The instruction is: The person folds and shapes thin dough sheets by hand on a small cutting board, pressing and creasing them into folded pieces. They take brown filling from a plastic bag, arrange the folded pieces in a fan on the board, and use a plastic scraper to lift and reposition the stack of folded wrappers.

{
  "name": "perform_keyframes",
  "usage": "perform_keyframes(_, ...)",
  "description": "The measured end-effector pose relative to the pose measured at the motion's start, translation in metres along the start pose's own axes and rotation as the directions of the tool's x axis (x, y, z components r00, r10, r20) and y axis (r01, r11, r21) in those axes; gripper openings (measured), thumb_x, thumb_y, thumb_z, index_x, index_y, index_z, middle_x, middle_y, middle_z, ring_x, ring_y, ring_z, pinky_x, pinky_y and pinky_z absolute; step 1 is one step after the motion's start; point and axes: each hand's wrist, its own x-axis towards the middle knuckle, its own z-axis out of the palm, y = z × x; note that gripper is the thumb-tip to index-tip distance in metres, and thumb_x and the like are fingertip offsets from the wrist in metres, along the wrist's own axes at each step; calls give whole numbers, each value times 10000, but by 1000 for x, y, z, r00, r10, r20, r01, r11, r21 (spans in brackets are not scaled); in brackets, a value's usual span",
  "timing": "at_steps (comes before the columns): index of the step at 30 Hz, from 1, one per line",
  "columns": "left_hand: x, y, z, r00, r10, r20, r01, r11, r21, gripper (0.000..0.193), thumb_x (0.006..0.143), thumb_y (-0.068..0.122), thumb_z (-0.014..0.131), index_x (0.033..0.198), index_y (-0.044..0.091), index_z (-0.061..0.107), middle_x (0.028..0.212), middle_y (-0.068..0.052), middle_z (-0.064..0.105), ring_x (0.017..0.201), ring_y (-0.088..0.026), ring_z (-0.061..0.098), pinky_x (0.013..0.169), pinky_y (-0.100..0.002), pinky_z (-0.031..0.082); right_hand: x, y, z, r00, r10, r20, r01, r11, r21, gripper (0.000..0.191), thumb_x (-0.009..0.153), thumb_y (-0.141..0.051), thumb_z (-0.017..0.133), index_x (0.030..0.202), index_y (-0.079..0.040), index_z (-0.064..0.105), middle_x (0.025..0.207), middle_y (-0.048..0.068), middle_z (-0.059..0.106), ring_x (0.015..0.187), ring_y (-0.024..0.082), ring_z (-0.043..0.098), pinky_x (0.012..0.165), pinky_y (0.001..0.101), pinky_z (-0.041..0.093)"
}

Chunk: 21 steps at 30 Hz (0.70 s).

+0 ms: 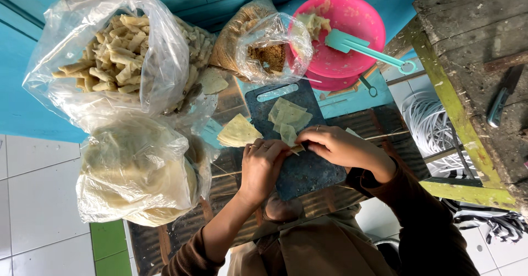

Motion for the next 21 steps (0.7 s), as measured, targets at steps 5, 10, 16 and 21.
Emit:
perform_keyframes(5, 2, -3, 7, 991, -132, -6, 131, 988, -87, 88, 899, 119, 744, 958, 94, 684, 889, -49, 716, 842, -278, 661, 795, -415, 490, 6, 11, 12, 997, -66, -43, 67, 997, 23, 289, 810, -118, 786, 1070, -35, 689, 1051, 116, 701, 956, 314, 683, 791, 383, 538)
perform_keyframes(10, 6, -6, 13, 988, -144, -54, 136, 981, -138, 103, 888, 100, 741, 955, 59, 675, 907, -97, 685, 846, -305, 662, 781, -418, 510, 11, 12, 27, 981, 20, -195, -21, 1000, -4, 137, 911, -55, 736, 1041, -42, 698, 1000, 78, 703, 929, 281, 699, 777, 374, 545)
perform_keyframes(16, 7, -15, 10, 999, -46, -1, 45, 991, -129, 122, 884, 63, 721, 1005, 75, 715, 971, -94, 696, 891, -322, 670, 800, -428, 522, 13, 10, 32, 971, -4, -239, -7, 999, -44, 155, 856, -36, 761, 982, -29, 672, 979, 94, 675, 926, 294, 686, 756, 383, 541)
perform_keyframes(21, 2, -17, 2, 996, 47, 69, -43, 997, -65, 263, 855, 34, 708, 1111, 81, 748, 1041, -100, 695, 927, -324, 667, 810, -427, 527, 11, 13, 28, 969, -134, -207, 110, 986, -123, 215, 857, 11, 713, 1062, -51, 701, 1067, 82, 698, 1003, 307, 685, 833, 391, 548)
